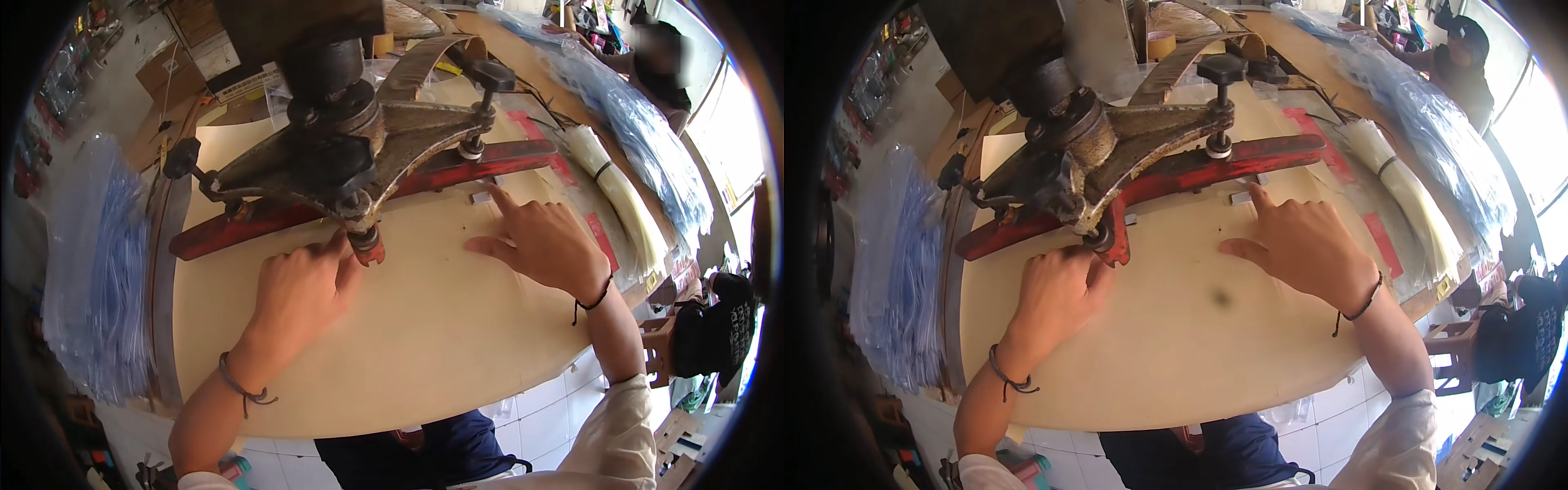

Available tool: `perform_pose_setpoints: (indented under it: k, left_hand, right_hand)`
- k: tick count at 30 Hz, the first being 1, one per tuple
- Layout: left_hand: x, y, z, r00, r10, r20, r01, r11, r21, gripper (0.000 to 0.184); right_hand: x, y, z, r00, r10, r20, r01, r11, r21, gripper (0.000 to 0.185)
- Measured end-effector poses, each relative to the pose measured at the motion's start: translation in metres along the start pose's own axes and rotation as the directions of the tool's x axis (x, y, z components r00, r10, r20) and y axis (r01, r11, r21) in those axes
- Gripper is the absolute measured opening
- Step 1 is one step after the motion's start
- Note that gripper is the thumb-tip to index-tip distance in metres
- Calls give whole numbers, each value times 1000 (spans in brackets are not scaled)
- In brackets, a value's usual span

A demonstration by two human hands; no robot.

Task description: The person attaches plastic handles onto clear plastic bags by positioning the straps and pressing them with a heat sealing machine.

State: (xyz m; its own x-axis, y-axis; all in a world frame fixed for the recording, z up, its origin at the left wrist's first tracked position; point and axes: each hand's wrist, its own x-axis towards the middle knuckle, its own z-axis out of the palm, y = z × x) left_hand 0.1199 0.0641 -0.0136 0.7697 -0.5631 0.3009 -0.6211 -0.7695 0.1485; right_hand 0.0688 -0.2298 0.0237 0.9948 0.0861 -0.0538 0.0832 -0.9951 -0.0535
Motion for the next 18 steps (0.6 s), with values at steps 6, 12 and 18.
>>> perform_pose_setpoints:
  k: [6,12,18]
  left_hand:
    - [-1,-6,6,1000,22,-14,-22,1000,9,39]
    - [0,-2,2,1000,-20,19,20,1000,-20,21]
    - [-1,-8,10,999,39,-28,-38,999,32,44]
  right_hand:
    - [0,-1,0,1000,-14,2,14,1000,-15,88]
    - [1,-4,1,998,55,13,-55,998,-11,83]
    - [1,-6,-6,998,54,36,-54,999,-7,79]
